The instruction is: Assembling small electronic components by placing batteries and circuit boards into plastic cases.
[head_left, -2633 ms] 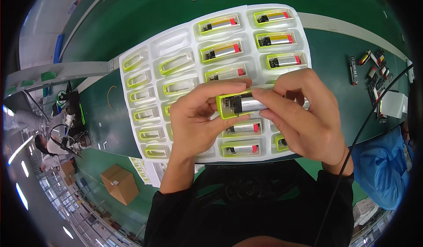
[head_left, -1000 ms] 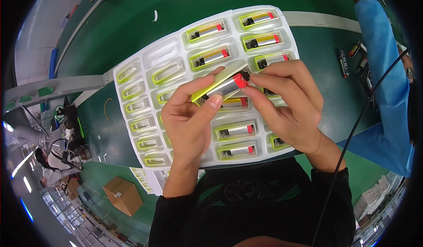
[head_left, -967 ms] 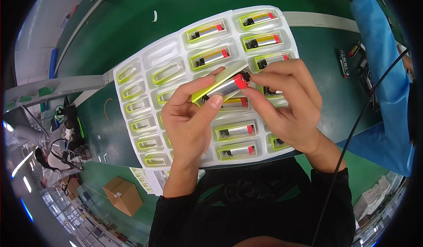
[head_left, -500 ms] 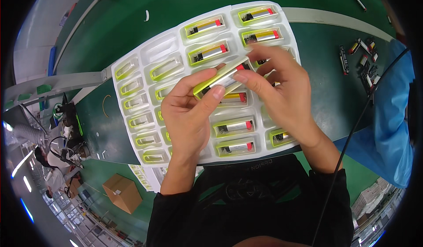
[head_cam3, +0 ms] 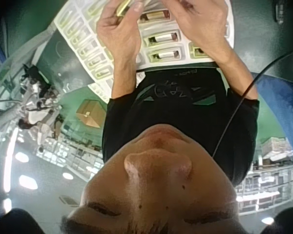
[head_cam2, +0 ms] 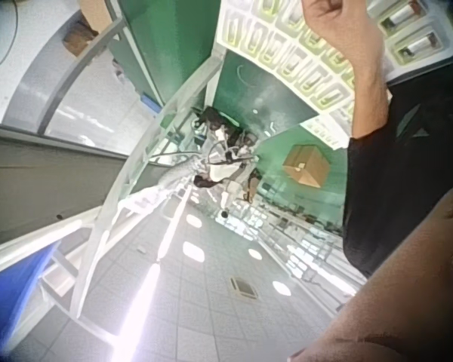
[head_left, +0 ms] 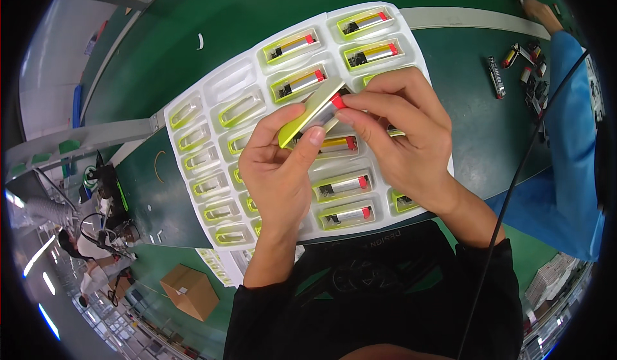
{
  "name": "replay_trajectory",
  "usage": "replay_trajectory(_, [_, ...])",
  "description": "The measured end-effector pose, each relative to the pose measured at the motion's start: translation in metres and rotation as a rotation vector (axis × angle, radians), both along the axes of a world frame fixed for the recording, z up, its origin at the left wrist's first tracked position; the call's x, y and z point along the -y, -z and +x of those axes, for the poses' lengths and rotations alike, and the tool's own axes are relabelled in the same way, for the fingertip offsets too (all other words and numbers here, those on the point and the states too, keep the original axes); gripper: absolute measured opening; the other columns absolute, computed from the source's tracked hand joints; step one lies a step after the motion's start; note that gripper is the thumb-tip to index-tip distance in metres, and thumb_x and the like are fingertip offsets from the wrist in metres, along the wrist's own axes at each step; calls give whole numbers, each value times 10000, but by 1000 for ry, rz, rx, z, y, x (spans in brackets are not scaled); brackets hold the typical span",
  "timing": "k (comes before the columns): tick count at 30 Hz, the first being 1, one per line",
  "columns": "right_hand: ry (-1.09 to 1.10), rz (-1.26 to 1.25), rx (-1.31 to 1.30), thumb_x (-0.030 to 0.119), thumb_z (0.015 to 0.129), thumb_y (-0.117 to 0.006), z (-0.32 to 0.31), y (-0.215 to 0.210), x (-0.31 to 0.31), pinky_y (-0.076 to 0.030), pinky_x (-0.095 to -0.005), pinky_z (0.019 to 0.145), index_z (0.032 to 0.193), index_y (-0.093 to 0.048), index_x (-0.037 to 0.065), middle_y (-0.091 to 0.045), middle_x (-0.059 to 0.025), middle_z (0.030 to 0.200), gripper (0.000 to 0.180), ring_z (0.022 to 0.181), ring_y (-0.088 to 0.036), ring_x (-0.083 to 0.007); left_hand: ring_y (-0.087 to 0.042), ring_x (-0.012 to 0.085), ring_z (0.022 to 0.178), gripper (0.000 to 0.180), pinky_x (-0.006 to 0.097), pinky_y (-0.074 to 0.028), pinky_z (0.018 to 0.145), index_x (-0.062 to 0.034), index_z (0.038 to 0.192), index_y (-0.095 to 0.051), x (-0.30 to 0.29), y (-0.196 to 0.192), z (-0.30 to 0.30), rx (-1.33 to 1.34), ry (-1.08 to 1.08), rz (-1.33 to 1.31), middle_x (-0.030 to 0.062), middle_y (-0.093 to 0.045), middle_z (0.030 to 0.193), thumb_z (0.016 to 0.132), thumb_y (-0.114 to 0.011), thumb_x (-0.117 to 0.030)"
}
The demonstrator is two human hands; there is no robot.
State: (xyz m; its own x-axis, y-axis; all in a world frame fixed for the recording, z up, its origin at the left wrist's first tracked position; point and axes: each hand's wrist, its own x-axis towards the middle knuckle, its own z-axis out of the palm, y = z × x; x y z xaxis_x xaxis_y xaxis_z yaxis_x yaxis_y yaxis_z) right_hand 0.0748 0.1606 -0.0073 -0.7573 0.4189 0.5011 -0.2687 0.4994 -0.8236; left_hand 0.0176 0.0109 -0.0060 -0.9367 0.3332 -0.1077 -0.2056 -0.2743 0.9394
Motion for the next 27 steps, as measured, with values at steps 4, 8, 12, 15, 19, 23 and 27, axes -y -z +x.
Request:
replay_trajectory(4, [-15, -77, 5, -26, 754, -792, -5, 5, -2, -481, -239, 594, 935, -747, 7, -593, -61, 916, 189, 741, -604, -123, -655, 101, 881, 374, 176, -508, 732, 51, 1206, -614, 4, -1, 0, -45, 54, -56, 119, -688, 1101, 847, -715, 71])
replay_trajectory(8, [-67, -150, 12, -11, 758, -791, -5, 7, -5, -477, -241, 614, 934, -757, 24, -598, -55, 912, 183, 765, -599, -130, -649, 126, 962, 402, 218, -513, 822, 58, 1234, -599, 1, 0, 1, -47, 35, -25, 134, -671, 1162, 847, -707, 78])
replay_trajectory(12, [-48, -121, -38, 17, 764, -799, -2, 4, -5, -474, -236, 633, 933, -768, 46, -605, -37, 928, 174, 770, -591, -124, -629, 212, 1094, 455, 321, -518, 951, 102, 1313, -526, 2, -3, 3, -83, 78, 17, 197, -623, 1243, 883, -664, 50])
replay_trajectory(15, [-86, -340, 129, 69, 791, -782, -6, 1, -7, -465, -253, 603, 883, -746, 32, -614, -49, 907, 105, 706, -589, -135, -600, 271, 1187, 470, 393, -502, 1034, 127, 1348, -481, 1, -4, 1, -99, 125, -62, 235, -575, 1311, 915, -626, 16])
replay_trajectory(19, [-137, -449, 274, 130, 811, -762, -5, 3, -14, -466, -279, 598, 893, -731, 27, -622, -70, 899, 135, 680, -597, -157, -582, 291, 1222, 461, 438, -477, 1068, 136, 1353, -466, 3, -6, 3, -181, 180, -299, 236, -555, 1337, 936, -594, -12])
replay_trajectory(23, [-98, -442, 304, 113, 810, -790, -7, 6, -15, -489, -260, 611, 1024, -713, 45, -620, -18, 900, 238, 717, -570, -82, -599, 275, 1189, 446, 412, -498, 1033, 138, 1344, -474, -3, -3, 1, -92, 179, -210, 240, -574, 1310, 937, -585, -8])
replay_trajectory(27, [-325, -373, 456, 133, 794, -785, -6, -7, -30, -487, -295, 611, 1029, -688, -4, -640, -69, 837, 289, 673, -594, -143, -627, 179, 1075, 439, 285, -505, 914, 87, 1330, -518, 4, -11, 1, -25, 200, -203, 184, -630, 1245, 916, -637, 4])
